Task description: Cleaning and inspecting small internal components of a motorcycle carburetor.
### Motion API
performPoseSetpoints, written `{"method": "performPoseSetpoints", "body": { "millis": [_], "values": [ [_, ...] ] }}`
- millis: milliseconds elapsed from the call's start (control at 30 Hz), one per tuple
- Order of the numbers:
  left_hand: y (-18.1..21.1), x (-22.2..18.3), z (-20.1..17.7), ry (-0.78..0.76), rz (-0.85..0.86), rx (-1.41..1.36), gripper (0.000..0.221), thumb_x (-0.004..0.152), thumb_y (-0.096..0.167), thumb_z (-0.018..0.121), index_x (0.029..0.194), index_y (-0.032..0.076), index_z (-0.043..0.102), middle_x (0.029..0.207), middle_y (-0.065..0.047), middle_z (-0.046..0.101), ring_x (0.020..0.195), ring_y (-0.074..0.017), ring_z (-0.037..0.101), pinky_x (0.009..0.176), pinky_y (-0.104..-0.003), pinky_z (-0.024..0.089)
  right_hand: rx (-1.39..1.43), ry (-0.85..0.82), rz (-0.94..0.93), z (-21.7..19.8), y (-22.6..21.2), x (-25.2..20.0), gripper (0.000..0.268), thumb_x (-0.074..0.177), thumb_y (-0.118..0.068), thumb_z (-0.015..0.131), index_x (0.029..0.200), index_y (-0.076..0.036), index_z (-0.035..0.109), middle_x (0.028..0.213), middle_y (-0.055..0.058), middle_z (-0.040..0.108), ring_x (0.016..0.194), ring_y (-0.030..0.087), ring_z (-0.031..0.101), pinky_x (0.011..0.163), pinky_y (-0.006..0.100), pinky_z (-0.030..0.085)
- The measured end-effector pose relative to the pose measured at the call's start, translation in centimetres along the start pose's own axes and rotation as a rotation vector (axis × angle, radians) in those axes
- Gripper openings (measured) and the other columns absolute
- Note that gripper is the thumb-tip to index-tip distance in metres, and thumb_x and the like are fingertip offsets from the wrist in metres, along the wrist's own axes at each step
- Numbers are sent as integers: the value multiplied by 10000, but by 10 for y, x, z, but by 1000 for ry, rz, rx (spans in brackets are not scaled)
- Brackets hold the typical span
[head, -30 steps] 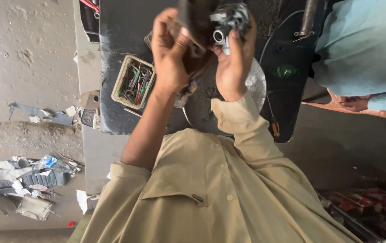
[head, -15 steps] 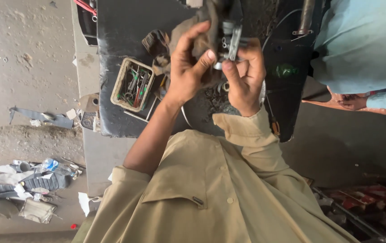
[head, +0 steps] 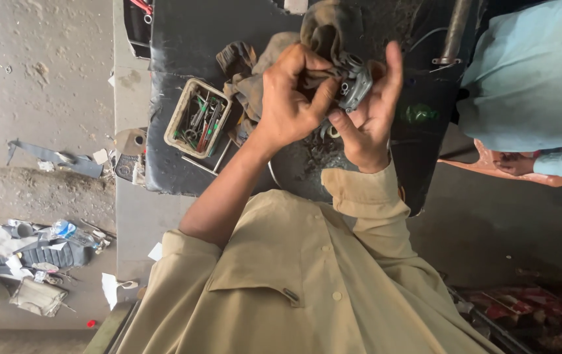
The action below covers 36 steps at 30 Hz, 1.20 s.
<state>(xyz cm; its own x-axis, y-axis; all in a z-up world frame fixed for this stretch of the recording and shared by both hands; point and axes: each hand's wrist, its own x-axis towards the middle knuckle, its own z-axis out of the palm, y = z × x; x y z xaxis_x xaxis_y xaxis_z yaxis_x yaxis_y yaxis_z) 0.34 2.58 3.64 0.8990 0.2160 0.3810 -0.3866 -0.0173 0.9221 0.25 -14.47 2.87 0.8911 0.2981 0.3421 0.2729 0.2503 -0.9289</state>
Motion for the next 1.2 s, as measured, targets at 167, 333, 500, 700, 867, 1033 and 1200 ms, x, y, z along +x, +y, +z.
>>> {"method": "performPoseSetpoints", "body": {
  "millis": [167, 333, 500, 700, 867, 1033, 1200],
  "values": [
    [-3, -13, 11, 9, -185, -170, 226, 883, -62, 676, 1053, 34, 562, 909, 4, 586, 818, -73, 559, 744, -242, 509, 42, -132, 123, -11, 5, -4, 827, 982, -124, 810, 1604, -63, 269, 1477, 77, 472, 1338, 167, 512, 1233, 341, 473],
    [-27, -22, 32, 218, -186, -386, 339, 895, -127, 624, 1116, 69, 456, 1005, -12, 474, 861, -70, 487, 762, -223, 461, 78, -32, 135, -5, 13, -10, 788, 981, -54, 821, 1596, -28, 329, 1429, 128, 526, 1326, 213, 578, 1144, 365, 532],
    [-10, -13, 38, 449, -272, -624, 351, 916, -142, 582, 1098, 98, 403, 1017, -24, 484, 813, -63, 502, 693, -226, 459, -118, -23, -4, 4, 10, -8, 632, 1012, -27, 714, 1565, -15, 406, 1432, 90, 525, 1259, 176, 573, 1131, 334, 547],
    [-8, -18, 39, 539, -319, -720, 346, 924, -138, 590, 1111, 95, 415, 988, -26, 544, 796, -59, 521, 698, -211, 455, 2, 18, -25, 17, 9, -14, 711, 980, 16, 727, 1599, -20, 378, 1438, 147, 565, 1310, 214, 607, 1127, 352, 546],
    [-2, -18, 28, 521, -509, -1148, 362, 914, -114, 577, 1159, 126, 460, 876, -32, 563, 773, -112, 593, 752, -265, 536, -9, 48, 17, 13, 6, -21, 743, 983, 108, 733, 1610, -34, 361, 1438, 160, 561, 1303, 210, 607, 1137, 364, 542],
    [15, -1, -7, 470, -428, -1009, 347, 939, -79, 622, 1234, 70, 515, 1055, -60, 651, 947, -157, 661, 882, -317, 581, -95, 137, -87, 6, -17, -22, 735, 965, 115, 759, 1566, -68, 377, 1400, 124, 559, 1231, 192, 628, 1029, 316, 572],
    [26, -14, -6, -116, -292, -474, 641, 950, -51, 791, 1493, 88, 480, 1119, -38, 693, 972, -106, 690, 842, -276, 601, -329, 100, -102, 5, -35, -20, 777, 992, 96, 769, 1593, -64, 303, 1439, 136, 535, 1239, 192, 634, 1017, 288, 583]
  ]
}}
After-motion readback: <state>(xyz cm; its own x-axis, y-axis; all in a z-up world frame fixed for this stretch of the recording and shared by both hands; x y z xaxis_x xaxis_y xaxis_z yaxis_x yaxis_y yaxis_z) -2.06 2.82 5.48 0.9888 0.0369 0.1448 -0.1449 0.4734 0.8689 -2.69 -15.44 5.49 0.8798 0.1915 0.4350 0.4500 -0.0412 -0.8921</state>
